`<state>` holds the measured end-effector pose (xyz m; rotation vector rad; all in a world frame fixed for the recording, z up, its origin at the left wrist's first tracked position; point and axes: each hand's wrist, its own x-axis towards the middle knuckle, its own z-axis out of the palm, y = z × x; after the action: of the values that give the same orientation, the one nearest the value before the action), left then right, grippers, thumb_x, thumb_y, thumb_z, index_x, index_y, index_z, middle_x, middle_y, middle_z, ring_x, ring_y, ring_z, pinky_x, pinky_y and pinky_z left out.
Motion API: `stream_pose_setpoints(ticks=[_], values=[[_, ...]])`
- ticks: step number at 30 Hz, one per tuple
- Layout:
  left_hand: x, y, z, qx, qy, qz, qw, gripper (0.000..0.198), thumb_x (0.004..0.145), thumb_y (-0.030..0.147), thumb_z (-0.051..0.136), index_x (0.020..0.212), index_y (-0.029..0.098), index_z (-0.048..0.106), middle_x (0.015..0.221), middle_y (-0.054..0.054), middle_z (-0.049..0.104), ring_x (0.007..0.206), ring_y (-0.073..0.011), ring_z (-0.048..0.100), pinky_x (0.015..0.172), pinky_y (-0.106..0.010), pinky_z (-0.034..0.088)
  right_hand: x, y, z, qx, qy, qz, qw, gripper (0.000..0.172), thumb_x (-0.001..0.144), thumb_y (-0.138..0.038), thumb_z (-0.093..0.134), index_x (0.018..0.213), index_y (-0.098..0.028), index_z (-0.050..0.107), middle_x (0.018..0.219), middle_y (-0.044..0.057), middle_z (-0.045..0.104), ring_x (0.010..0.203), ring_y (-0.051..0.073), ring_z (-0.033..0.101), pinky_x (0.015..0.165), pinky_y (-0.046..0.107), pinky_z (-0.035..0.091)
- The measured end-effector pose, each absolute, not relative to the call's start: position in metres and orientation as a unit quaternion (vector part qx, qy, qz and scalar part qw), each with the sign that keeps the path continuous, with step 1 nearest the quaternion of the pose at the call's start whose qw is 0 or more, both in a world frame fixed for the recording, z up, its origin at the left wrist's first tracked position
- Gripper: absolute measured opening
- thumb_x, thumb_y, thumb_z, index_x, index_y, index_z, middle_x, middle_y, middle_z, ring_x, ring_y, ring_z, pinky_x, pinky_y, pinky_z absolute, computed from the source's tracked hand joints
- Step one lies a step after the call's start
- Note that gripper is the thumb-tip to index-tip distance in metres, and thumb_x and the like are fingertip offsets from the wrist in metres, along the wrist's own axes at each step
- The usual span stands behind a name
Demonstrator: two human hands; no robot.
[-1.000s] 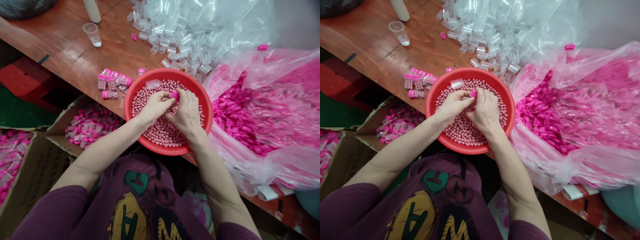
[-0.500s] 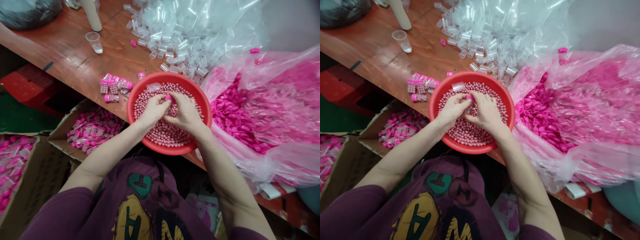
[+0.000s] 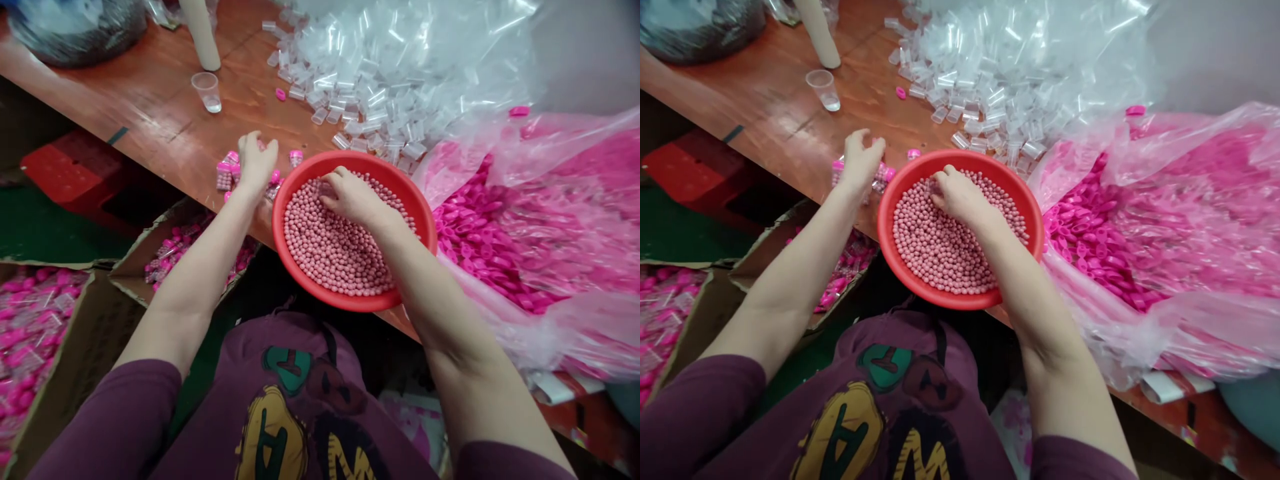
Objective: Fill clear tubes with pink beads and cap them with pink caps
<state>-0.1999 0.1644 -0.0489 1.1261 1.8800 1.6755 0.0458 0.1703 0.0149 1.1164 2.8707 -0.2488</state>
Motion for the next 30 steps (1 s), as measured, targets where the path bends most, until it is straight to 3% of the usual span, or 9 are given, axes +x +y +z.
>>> stream_pose_setpoints(ticks=[2,5,11,13,17,20,22,25,30], values=[[-0.167,0.145,-0.034,0.406,0.669,0.593,0.187,0.023,0.099,0.011,0.071,0.122,0.018,0.073,0.14,-0.013,0.073,0.136,-0.0239,0.068,0.13,-0.043,0.049,0.065,0.167,0.026,0.405,0.911,-0.056,0.059,0.047,0.107,-0.027,0.062,0.149,-0.006,0.07,0.149,0.026,0.07,0.128,0.04,0.074,0.109,0.048,0.058],[-0.114,0.11,-0.011,0.456,0.596,0.588,0.301,0.022,0.104,0.015,0.065,0.123,0.02,0.075,0.135,-0.009,0.078,0.131,-0.0224,0.072,0.125,-0.041,0.053,0.095,0.164,0.04,0.481,0.87,0.008,0.109,0.047,0.111,-0.029,0.058,0.15,-0.006,0.07,0.151,0.029,0.068,0.122,0.044,0.077,0.096,0.05,0.059],[-0.071,0.082,-0.004,0.39,0.57,0.543,0.478,0.012,0.102,0.017,0.068,0.114,0.015,0.073,0.136,-0.014,0.079,0.136,-0.0232,0.073,0.128,-0.038,0.051,0.094,0.152,0.019,0.432,0.884,0.013,0.181,0.044,0.107,-0.008,0.045,0.141,0.0,0.072,0.139,0.033,0.072,0.122,0.043,0.078,0.096,0.048,0.058],[-0.074,0.085,-0.006,0.347,0.559,0.545,0.519,0.009,0.106,0.02,0.065,0.112,0.016,0.07,0.135,-0.012,0.08,0.134,-0.0214,0.074,0.128,-0.036,0.051,0.082,0.149,0.006,0.409,0.895,-0.027,0.175,0.045,0.101,-0.004,0.051,0.142,-0.001,0.07,0.143,0.032,0.071,0.121,0.04,0.077,0.096,0.045,0.058],[-0.079,0.084,-0.004,0.308,0.563,0.553,0.531,0.008,0.106,0.017,0.062,0.113,0.018,0.066,0.139,-0.013,0.078,0.137,-0.0206,0.074,0.127,-0.035,0.052,0.082,0.151,-0.008,0.445,0.874,-0.191,0.027,0.038,0.088,-0.013,0.074,0.126,-0.011,0.068,0.129,0.019,0.077,0.111,0.033,0.074,0.099,0.043,0.06],[-0.072,0.078,0.007,0.329,0.569,0.56,0.504,0.024,0.098,0.012,0.07,0.12,0.017,0.064,0.138,-0.013,0.078,0.136,-0.0208,0.074,0.124,-0.035,0.054,0.101,0.153,-0.011,0.472,0.798,-0.337,-0.165,0.029,0.088,-0.031,0.077,0.11,-0.022,0.061,0.114,0.009,0.077,0.102,0.027,0.072,0.099,0.043,0.061],[-0.064,0.075,0.016,0.348,0.556,0.547,0.519,0.037,0.089,0.004,0.077,0.121,0.016,0.064,0.127,-0.011,0.079,0.126,-0.0199,0.076,0.118,-0.034,0.057,0.111,0.15,-0.011,0.468,0.742,-0.406,-0.255,0.037,0.086,-0.045,0.081,0.104,-0.026,0.055,0.112,0.007,0.075,0.101,0.025,0.071,0.099,0.042,0.061],[-0.053,0.076,0.032,0.356,0.522,0.528,0.567,0.031,0.084,-0.004,0.076,0.108,0.015,0.067,0.108,-0.004,0.079,0.104,-0.0136,0.076,0.102,-0.026,0.06,0.116,0.136,-0.008,0.459,0.696,-0.451,-0.318,0.053,0.078,-0.058,0.087,0.103,-0.029,0.052,0.113,0.005,0.073,0.102,0.024,0.069,0.094,0.041,0.062],[-0.043,0.078,0.044,0.289,0.484,0.519,0.643,0.014,0.095,0.002,0.07,0.1,0.015,0.069,0.09,0.002,0.071,0.073,-0.0081,0.066,0.072,-0.021,0.055,0.118,0.109,0.001,0.458,0.619,-0.526,-0.361,0.066,0.078,-0.068,0.09,0.111,-0.032,0.047,0.098,-0.001,0.066,0.072,0.018,0.063,0.06,0.033,0.056]])
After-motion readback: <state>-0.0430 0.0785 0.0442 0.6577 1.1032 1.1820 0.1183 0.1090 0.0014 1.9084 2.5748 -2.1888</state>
